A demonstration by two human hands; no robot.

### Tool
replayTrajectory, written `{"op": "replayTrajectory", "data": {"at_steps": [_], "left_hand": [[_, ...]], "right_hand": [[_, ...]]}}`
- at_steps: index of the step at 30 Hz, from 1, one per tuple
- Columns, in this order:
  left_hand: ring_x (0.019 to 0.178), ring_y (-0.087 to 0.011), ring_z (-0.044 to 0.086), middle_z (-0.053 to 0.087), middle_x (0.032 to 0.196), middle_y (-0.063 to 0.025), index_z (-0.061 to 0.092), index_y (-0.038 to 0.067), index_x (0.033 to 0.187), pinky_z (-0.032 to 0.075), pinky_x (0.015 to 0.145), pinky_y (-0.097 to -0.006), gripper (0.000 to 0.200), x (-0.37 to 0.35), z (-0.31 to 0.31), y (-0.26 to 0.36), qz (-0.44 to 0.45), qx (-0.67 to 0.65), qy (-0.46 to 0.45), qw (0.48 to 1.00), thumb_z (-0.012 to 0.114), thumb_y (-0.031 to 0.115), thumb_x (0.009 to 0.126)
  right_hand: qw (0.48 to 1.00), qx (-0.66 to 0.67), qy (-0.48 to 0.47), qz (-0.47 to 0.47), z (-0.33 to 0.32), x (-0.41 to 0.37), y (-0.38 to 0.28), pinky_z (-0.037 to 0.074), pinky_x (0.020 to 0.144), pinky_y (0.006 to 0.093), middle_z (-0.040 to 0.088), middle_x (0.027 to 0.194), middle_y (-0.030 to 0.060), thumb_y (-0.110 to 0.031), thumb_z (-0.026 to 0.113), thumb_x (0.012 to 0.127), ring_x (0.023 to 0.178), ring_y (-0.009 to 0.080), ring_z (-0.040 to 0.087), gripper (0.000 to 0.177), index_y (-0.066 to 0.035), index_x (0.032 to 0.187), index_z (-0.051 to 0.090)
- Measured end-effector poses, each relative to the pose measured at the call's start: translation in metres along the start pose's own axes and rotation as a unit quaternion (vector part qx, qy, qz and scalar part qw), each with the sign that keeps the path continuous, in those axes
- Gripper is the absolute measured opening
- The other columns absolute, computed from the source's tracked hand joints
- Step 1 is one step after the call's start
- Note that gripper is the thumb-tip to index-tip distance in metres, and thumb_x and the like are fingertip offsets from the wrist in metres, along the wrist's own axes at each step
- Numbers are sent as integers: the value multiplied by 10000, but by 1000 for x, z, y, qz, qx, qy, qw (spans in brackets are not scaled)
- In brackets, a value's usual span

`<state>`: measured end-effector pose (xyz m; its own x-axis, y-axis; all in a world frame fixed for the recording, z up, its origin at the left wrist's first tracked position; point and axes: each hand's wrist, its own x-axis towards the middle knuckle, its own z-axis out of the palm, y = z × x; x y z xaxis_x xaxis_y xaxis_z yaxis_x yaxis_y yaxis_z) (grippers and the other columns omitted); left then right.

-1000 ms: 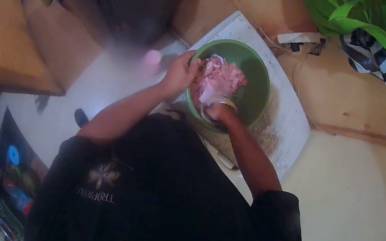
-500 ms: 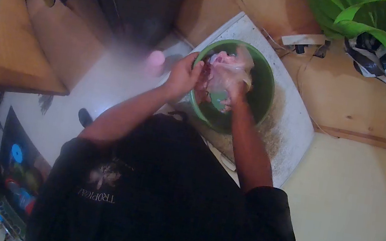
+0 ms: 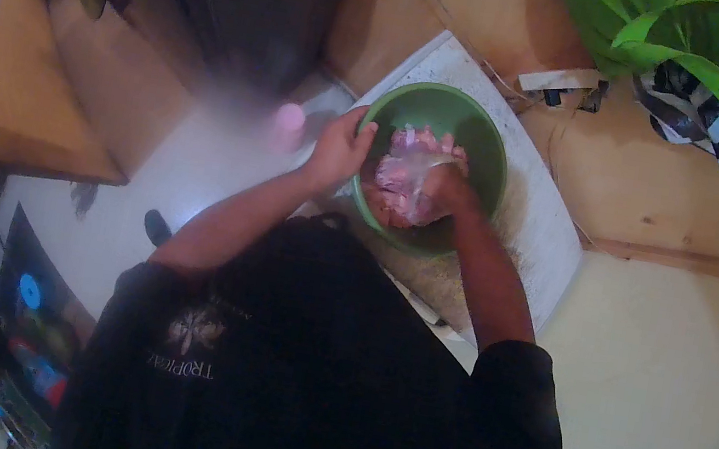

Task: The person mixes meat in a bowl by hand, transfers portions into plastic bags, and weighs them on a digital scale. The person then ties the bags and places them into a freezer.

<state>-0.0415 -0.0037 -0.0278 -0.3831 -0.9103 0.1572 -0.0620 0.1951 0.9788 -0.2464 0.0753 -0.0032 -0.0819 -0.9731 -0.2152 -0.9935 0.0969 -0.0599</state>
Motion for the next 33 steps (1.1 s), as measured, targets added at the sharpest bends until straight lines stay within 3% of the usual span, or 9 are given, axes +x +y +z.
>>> {"op": "replayTrajectory", "data": {"at_steps": [5, 7, 10, 11, 13, 19, 21, 28, 33], "left_hand": [[928, -367, 633, 633, 992, -247, 547, -1, 1186, 484, 815, -416, 349, -1, 3, -3, -2, 17, -1, 1000, 506, 235, 932], [829, -161, 615, 661, 941, -141, 543, -35, 1192, 484, 722, -281, 332, -3, 0, 8, -26, 63, 6, 998, 530, 191, 950], [819, -159, 609, 658, 922, -132, 547, -33, 1184, 479, 728, -279, 321, -1, 6, 2, 20, -21, 17, 999, 530, 184, 949], [819, -159, 609, 658, 922, -132, 547, -33, 1184, 479, 728, -279, 321, 0, 5, 0, 19, -20, 15, 1000, 530, 184, 949], [898, -318, 645, 645, 984, -231, 545, -12, 1193, 484, 804, -377, 349, 0, 4, -5, 16, 14, 10, 1000, 518, 218, 931], [807, -291, 652, 656, 921, -219, 561, -24, 1166, 491, 728, -370, 331, 2, 8, -20, -14, -23, -2, 1000, 528, 205, 929], [804, -297, 652, 657, 920, -218, 559, -21, 1172, 493, 725, -372, 332, 0, 6, -16, -11, -26, 4, 1000, 525, 204, 930], [807, -305, 653, 659, 936, -220, 547, -6, 1204, 498, 739, -379, 355, 1, 3, -6, 7, 10, 4, 1000, 529, 214, 926], [830, -332, 639, 652, 961, -221, 551, 5, 1203, 490, 763, -395, 359, 0, 9, -19, -1, -22, 5, 1000, 547, 215, 912]], "right_hand": [[992, 88, -85, 0, -26, 17, 34, 324, 1024, 413, 565, 1223, 161, -308, 492, 870, 1150, 318, 512, 373, -106, 1172, 575], [992, 88, -84, 10, -22, 21, 26, 335, 1013, 410, 568, 1219, 165, -306, 496, 867, 1140, 317, 519, 370, -109, 1170, 577], [996, 77, -46, 16, -5, 22, -12, 352, 995, 405, 572, 1213, 171, -302, 503, 863, 1125, 316, 529, 366, -113, 1167, 580], [997, 74, -33, 14, -1, 19, -25, 358, 990, 403, 573, 1211, 173, -301, 506, 861, 1120, 316, 533, 365, -114, 1166, 581], [997, 70, -19, -5, 7, 12, -49, 369, 978, 399, 576, 1207, 177, -299, 510, 859, 1109, 315, 540, 363, -117, 1164, 583], [994, 76, -81, -25, -1, -14, -47, 410, 932, 379, 585, 1197, 186, -308, 531, 844, 1061, 309, 569, 367, -128, 1159, 589], [981, 57, -177, -48, -1, -19, -26, 435, 899, 386, 601, 1164, 184, -333, 542, 830, 1030, 319, 582, 371, -117, 1125, 607], [953, 121, -170, -220, -12, -51, -25, 444, 890, 397, 617, 1145, 169, -327, 557, 832, 1033, 320, 585, 361, -105, 1111, 614], [976, 164, -78, -120, 16, -23, -25, 447, 888, 405, 618, 1129, 170, -317, 562, 826, 1026, 327, 587, 362, -101, 1113, 607]]}}
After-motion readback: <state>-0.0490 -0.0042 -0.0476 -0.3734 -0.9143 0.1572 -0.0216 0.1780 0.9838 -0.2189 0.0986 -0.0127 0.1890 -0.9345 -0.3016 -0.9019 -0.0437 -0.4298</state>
